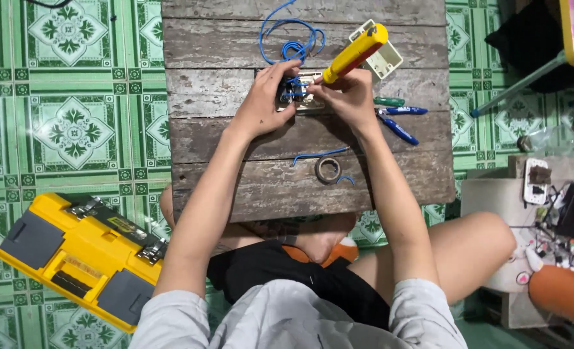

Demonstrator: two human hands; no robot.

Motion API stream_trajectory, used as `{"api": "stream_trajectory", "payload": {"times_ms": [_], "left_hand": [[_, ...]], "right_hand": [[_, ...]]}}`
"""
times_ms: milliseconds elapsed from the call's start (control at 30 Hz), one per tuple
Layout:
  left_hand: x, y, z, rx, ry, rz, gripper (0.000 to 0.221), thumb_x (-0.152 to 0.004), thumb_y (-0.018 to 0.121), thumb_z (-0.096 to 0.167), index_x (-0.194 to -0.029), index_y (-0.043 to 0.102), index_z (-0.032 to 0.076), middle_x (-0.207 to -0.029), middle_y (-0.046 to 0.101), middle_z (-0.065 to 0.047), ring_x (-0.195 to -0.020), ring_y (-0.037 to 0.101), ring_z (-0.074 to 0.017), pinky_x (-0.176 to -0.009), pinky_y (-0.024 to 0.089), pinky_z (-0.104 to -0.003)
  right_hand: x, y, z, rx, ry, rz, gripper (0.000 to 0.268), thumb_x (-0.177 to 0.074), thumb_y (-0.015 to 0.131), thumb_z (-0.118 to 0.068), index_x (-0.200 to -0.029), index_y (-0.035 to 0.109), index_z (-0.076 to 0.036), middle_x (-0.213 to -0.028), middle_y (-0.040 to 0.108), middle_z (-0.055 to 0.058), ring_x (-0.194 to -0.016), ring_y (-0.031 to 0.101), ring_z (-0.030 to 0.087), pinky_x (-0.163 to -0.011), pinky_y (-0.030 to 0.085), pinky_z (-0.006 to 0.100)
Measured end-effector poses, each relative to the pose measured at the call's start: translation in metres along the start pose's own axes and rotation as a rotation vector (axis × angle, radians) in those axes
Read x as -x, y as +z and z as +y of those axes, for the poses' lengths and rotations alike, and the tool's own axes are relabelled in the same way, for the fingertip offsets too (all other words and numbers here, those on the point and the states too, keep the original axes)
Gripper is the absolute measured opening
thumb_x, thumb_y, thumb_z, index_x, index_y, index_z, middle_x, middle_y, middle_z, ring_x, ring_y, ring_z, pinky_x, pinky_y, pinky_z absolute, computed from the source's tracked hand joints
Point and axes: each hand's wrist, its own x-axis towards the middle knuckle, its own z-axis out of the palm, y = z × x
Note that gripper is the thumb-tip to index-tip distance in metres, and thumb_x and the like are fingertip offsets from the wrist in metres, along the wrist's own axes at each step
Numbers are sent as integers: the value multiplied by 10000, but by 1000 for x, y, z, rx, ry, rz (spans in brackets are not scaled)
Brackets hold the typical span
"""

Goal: Installing and securing internal electrical wiring into a small component box using a screwdriver and pliers.

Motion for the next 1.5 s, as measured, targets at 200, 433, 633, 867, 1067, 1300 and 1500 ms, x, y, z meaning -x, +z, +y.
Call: {"api": "stream_trajectory", "payload": {"times_ms": [200, 433, 633, 867, 1067, 1300, 1500], "left_hand": [[0, 4, -9, -26, -31, -41, 779, -754, 742, 40, -1463, 431, 128, -1369, 627, -108, -1258, 575, -335, -1127, 422, -495], [3, 10, -15, -14, 18, -22, 825, -757, 763, 32, -1509, 446, 150, -1351, 638, -102, -1288, 610, -297, -1137, 345, -444], [2, 8, -13, -11, 40, -70, 789, -845, 797, 36, -1540, 453, 182, -1294, 694, -43, -1336, 556, -258, -1133, 318, -480], [2, 12, -9, -42, 10, -73, 766, -824, 789, -28, -1503, 499, 175, -1245, 715, -62, -1320, 552, -278, -1120, 324, -495], [1, 16, -13, -37, 12, -11, 886, -745, 747, 21, -1536, 390, 201, -1455, 610, -60, -1320, 593, -275, -1237, 327, -553], [-3, 16, -15, -1, 56, 61, 689, -736, 763, 139, -1355, 460, 134, -1418, 556, -53, -1387, 509, -301, -1282, 324, -586], [-7, 4, 2, -44, 161, 108, 186, -782, 751, 89, -900, 609, 75, -1343, 604, -83, -1289, 584, -314, -1143, 497, -520]], "right_hand": [[-3, 6, -30, -42, 83, -90, 159, -967, 662, 95, -1119, 710, 94, -986, 747, 135, -791, 691, 163, -727, 636, 270], [-5, 0, -13, -31, -137, -171, 122, -1043, 667, 17, -966, 759, 40, -777, 702, 171, -691, 727, 277, -659, 591, 373], [-7, 4, 1, -40, -249, -104, 155, -1046, 709, -95, -949, 768, 11, -748, 702, 123, -662, 695, 195, -564, 544, 311], [-5, 7, 21, 13, -310, -56, 72, -997, 773, -31, -979, 776, 38, -737, 658, 160, -588, 634, 242, -466, 475, 324], [2, 11, 4, 58, -160, -31, 119, -885, 751, 112, -993, 702, 100, -904, 737, 148, -731, 697, 189, -637, 542, 257], [3, 4, 13, 101, -265, 216, 135, -984, 613, 85, -1113, 647, 68, -886, 698, 137, -700, 666, 201, -645, 557, 291], [0, 5, 15, 152, -192, 310, 33, -1000, 580, 44, -1009, 611, 38, -811, 651, 100, -669, 620, 182, -606, 501, 289]]}}
